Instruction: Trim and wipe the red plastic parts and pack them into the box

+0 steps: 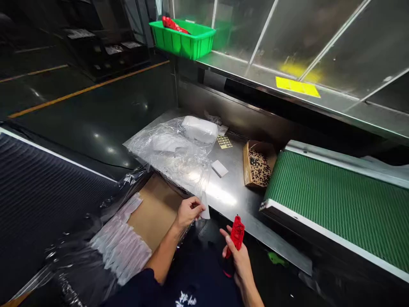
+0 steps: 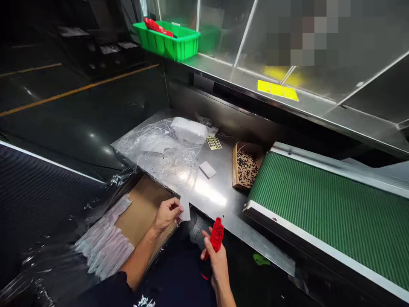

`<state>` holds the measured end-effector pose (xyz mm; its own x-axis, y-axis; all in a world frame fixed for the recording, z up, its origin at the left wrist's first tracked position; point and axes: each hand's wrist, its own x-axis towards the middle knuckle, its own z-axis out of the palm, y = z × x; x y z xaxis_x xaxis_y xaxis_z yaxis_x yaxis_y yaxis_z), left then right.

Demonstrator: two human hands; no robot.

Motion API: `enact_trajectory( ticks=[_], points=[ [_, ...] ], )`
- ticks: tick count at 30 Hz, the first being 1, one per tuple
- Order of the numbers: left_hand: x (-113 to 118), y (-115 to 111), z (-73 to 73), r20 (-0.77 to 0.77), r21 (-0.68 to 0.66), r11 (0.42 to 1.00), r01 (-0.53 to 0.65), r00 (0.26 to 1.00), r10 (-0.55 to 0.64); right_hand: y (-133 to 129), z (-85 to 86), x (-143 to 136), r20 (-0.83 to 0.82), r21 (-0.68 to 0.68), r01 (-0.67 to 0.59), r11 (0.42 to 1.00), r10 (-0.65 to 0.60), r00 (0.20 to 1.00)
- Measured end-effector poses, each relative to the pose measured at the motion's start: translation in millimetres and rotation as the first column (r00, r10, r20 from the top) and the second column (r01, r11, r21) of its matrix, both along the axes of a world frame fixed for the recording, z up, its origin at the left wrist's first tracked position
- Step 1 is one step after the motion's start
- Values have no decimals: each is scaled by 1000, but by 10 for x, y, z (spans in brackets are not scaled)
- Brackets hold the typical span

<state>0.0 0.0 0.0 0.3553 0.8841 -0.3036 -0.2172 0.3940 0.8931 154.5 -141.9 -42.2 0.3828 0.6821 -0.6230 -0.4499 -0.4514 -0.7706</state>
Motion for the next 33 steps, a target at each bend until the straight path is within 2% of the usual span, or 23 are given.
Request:
enact_trajectory(
  ticks=[5, 12, 17, 20, 22, 25, 27, 30, 33],
  points=[
    [141, -376, 64, -24, -44, 996, 74, 997, -75, -84, 162, 224, -105, 202, 62, 977, -42, 994],
    [123, -611, 68, -276, 63, 997, 42, 961, -23, -357, 186, 466, -154, 266, 87, 960, -47, 987],
    [153, -660, -12, -546, 202, 979, 34, 834, 84, -525, 136, 602, -50, 251, 74, 965, -64, 997],
    [296, -760, 1, -641, 258, 962, 91, 761, 100, -587, 92, 660, 74, 213, 71, 974, -89, 993],
    [491, -880, 23, -649, 250, 950, 189, 760, 20, -614, 74, 677, 161, 181, 72, 981, -102, 982],
    [872, -1064, 31, -506, 169, 894, 414, 815, -282, -643, 85, 671, 255, 147, 65, 987, -102, 961],
    [1094, -1142, 15, -392, 152, 843, 515, 815, -427, -661, 115, 654, 296, 145, 54, 988, -96, 950],
    [1263, -1177, -17, -385, 196, 823, 534, 813, -436, -689, 163, 631, 342, 155, 44, 987, -95, 935],
    [1263, -1159, -19, -434, 264, 810, 524, 814, -386, -709, 186, 622, 363, 160, 61, 985, -116, 924]
  ],
)
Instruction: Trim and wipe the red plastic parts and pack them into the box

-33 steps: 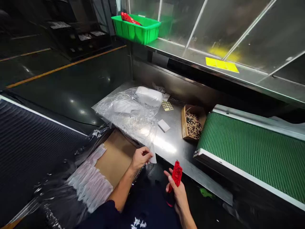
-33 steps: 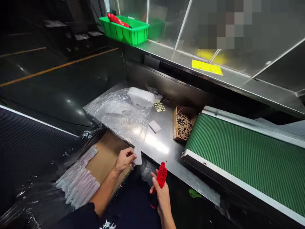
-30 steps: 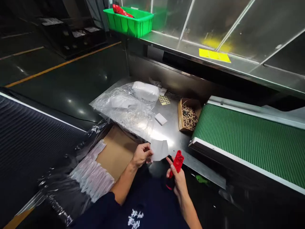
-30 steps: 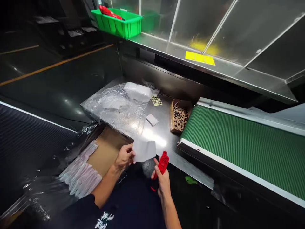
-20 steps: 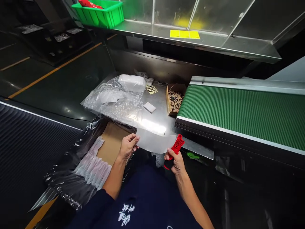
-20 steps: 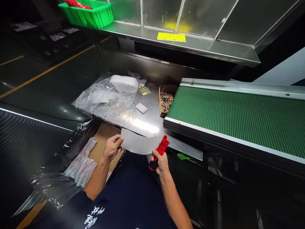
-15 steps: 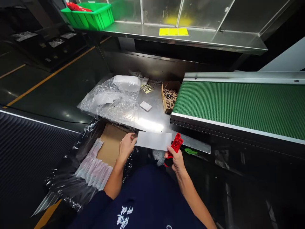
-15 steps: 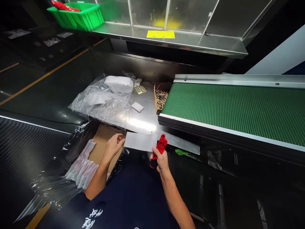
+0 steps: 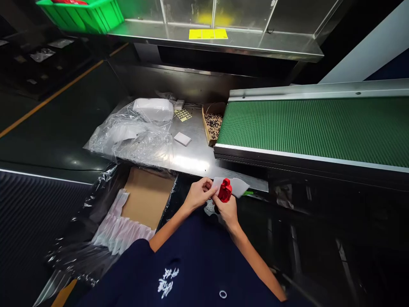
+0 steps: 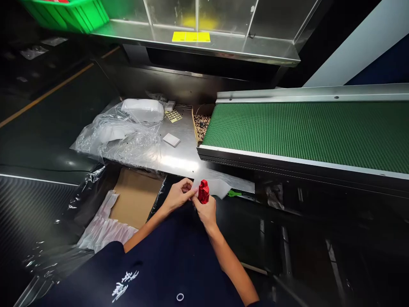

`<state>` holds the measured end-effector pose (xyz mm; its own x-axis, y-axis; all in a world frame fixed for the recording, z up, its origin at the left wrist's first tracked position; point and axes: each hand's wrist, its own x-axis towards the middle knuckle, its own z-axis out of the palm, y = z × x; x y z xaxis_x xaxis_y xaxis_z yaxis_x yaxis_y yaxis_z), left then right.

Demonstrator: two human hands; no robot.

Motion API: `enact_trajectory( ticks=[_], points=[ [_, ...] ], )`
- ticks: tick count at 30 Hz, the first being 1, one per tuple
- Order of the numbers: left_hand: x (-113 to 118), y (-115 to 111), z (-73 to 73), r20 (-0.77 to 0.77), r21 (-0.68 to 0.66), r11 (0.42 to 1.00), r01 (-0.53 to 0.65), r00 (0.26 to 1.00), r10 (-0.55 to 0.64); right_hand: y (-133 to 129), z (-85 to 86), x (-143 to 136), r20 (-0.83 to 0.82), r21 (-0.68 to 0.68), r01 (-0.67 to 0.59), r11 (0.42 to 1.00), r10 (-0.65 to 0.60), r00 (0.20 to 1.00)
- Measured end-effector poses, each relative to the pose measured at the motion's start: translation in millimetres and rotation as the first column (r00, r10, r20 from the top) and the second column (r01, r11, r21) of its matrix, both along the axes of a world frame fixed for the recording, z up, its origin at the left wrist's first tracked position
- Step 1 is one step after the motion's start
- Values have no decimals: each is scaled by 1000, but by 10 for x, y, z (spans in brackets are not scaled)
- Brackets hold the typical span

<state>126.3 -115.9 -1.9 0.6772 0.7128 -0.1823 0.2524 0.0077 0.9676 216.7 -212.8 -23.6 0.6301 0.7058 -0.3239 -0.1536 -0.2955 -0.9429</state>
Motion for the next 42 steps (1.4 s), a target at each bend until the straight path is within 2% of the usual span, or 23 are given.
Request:
enact_trajectory(
  ticks=[3, 7, 11, 16, 19, 22, 26, 30, 34, 39, 42],
  points=[
    [-47, 32, 28, -35, 129, 992, 3, 999, 2, -1, 14, 14, -5, 14, 33, 999, -33, 999],
    [-86, 51, 44, -82, 298, 953, 55, 996, -32, 5, 47, 71, 18, 26, 65, 998, -65, 998],
    [-112, 28, 4, -114, 363, 919, 151, 987, -117, -15, 43, 118, 75, -21, 38, 999, -37, 997],
    [-151, -23, -46, -135, 401, 902, 163, 984, -118, -50, 25, 93, 105, -42, 54, 998, -49, 993],
    [-148, -74, -79, -271, 499, 822, 273, 951, -151, -46, 43, 39, 116, -23, 21, 1000, -18, 993],
    [-138, -124, -145, -437, 602, 718, 349, 897, -70, -21, 43, -14, 112, -2, -17, 1000, 17, 994],
    [-226, -149, -272, -446, 652, 697, 298, 894, 35, 25, -26, -30, 62, 11, -13, 1000, 12, 998],
    [-409, -95, -373, -434, 680, 647, 345, 901, -24, 19, -112, -27, 3, 13, 16, 1000, -16, 1000],
    [-485, 46, -447, -436, 696, 611, 377, 898, -57, -102, -116, -59, -81, 8, -110, 994, 110, 991],
    [-377, 172, -562, -452, 707, 619, 341, 892, 24, -276, -61, -70, -208, 42, -328, 944, 329, 921],
    [-291, 134, -616, -446, 706, 633, 319, 894, 47, -298, -82, -48, -264, -5, -389, 921, 374, 889]
  ],
)
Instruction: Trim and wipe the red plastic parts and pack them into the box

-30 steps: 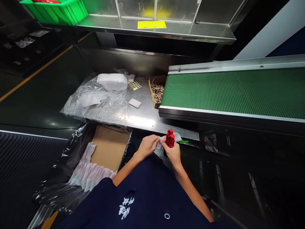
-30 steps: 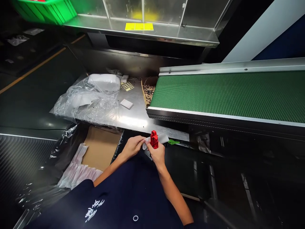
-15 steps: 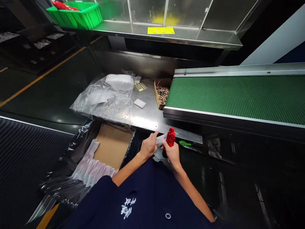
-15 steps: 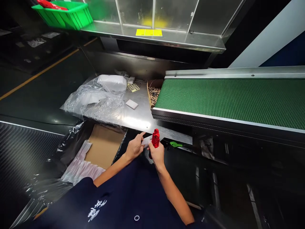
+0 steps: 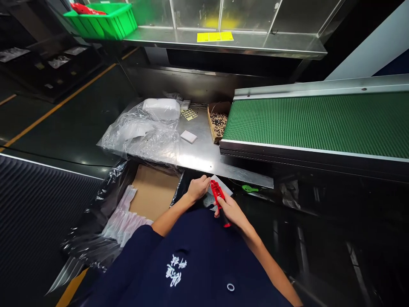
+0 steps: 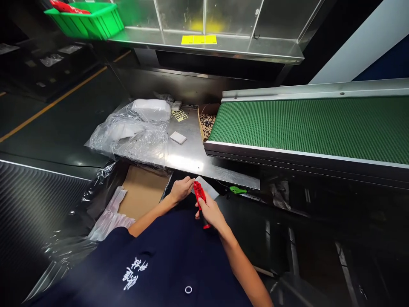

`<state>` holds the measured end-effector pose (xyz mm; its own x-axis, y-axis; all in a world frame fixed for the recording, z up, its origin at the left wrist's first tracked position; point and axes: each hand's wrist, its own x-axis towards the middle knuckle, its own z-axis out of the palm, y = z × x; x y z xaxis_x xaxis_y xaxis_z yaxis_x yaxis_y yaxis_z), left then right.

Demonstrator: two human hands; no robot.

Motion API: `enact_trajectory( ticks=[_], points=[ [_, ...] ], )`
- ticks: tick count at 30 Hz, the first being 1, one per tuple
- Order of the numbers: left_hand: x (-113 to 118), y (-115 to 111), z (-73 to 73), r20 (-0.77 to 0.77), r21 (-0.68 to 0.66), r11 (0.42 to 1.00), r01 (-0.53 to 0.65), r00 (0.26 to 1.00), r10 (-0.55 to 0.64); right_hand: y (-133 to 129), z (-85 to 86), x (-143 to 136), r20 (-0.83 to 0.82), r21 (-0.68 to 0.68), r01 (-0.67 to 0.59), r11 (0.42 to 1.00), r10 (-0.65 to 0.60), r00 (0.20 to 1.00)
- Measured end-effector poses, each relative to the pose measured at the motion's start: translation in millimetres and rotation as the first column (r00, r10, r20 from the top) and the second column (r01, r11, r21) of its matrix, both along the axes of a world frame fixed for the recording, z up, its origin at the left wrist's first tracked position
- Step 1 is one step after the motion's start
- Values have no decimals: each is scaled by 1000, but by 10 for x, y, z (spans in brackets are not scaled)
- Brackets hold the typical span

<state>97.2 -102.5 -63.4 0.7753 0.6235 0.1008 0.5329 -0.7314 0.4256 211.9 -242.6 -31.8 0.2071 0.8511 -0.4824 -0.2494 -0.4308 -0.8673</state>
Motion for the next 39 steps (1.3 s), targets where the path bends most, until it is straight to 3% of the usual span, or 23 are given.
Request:
enact_trajectory(
  ticks=[5, 14, 18, 25, 28, 32, 35, 39],
  points=[
    [70, -160, -38, 34, -23, 1000, -9, 999, 10, 45, -101, 56, -40, -100, 20, 995, -24, 999],
    [-26, -303, -154, 138, -104, 993, 55, 990, -40, 30, -209, 85, 60, -102, 110, 989, -104, 993],
    [-44, -316, -195, 147, -129, 991, 44, 989, -25, 15, -167, -2, 191, -128, 137, 982, -111, 975],
    [-53, -274, -122, 138, -147, 989, 34, 990, -14, 73, -53, -24, 460, -178, 45, 983, 43, 887],
    [-46, -248, -134, 144, -147, 989, -29, 988, 51, 113, -3, 11, 495, -198, 22, 980, 81, 865],
    [-51, -231, -166, 159, -147, 987, -62, 984, 85, 159, 24, 19, 510, -153, 55, 987, 31, 859],
    [-66, -228, -149, 173, -131, 990, -61, 981, 83, 189, 10, -14, 609, -202, 30, 979, 102, 787],
    [-52, -252, -108, 196, -102, 993, -53, 978, 72, 242, 16, -47, 761, -316, -34, 948, 275, 588]
  ],
)
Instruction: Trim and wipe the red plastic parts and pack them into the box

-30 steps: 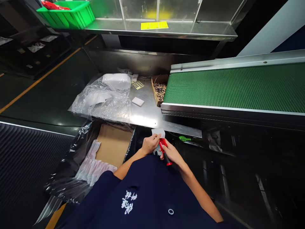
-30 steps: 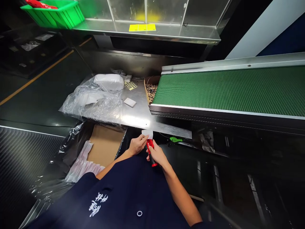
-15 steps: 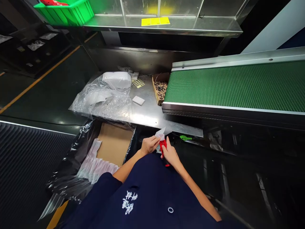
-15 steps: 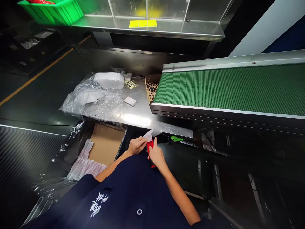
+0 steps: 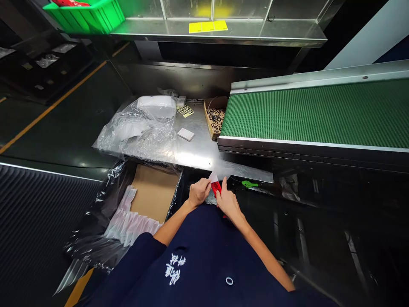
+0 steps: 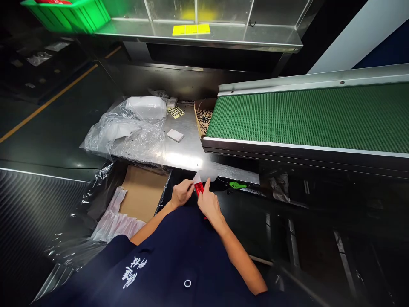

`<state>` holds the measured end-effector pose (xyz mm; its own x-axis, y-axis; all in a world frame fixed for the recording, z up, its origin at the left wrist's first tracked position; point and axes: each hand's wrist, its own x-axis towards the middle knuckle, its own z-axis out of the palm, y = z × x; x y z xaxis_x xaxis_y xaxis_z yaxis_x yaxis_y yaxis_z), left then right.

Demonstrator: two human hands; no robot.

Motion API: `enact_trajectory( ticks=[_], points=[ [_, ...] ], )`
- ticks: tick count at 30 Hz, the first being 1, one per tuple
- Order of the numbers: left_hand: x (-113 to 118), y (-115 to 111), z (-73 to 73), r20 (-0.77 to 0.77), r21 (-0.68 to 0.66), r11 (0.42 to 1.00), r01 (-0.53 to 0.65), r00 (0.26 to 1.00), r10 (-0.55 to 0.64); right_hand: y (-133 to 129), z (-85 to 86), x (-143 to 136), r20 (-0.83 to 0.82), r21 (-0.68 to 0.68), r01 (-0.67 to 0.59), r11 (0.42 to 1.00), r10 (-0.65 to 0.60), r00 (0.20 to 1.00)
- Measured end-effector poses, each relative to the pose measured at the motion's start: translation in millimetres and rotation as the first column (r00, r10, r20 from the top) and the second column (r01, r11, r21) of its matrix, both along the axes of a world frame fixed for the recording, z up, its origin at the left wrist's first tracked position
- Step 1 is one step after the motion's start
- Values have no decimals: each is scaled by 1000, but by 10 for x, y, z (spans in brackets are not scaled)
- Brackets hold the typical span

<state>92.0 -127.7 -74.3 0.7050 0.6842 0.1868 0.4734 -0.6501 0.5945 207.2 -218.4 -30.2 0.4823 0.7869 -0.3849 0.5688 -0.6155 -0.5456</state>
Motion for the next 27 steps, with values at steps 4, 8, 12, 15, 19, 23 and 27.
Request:
enact_trajectory(
  ticks=[4, 8, 12, 15, 19, 23, 27],
  points=[
    [47, -76, -13, 27, -4, 997, 78, 997, -78, 57, 19, 85, -81, -13, 51, 999, -52, 995],
    [65, -154, -56, 58, -43, 991, 124, 991, -121, 69, -59, 187, -338, 38, 240, 970, -213, 917],
    [32, -197, -80, 70, -135, 988, 72, 996, -63, 25, -211, 113, -517, 36, 318, 948, -254, 817],
    [-10, -224, -97, 65, -255, 966, 52, 997, -36, -48, -311, 7, -632, -6, 363, 932, -285, 720],
    [-105, -276, -115, 48, -443, 895, 39, 999, -20, -220, -367, -31, -676, -91, 347, 933, -314, 666],
    [-239, -338, -61, 68, -598, 799, 63, 997, -27, -422, -282, 52, -629, -164, 257, 952, -302, 717],
    [-289, -360, 44, 132, -648, 758, 79, 991, 10, -515, -116, 119, -597, -167, 153, 974, -223, 771]
  ],
)
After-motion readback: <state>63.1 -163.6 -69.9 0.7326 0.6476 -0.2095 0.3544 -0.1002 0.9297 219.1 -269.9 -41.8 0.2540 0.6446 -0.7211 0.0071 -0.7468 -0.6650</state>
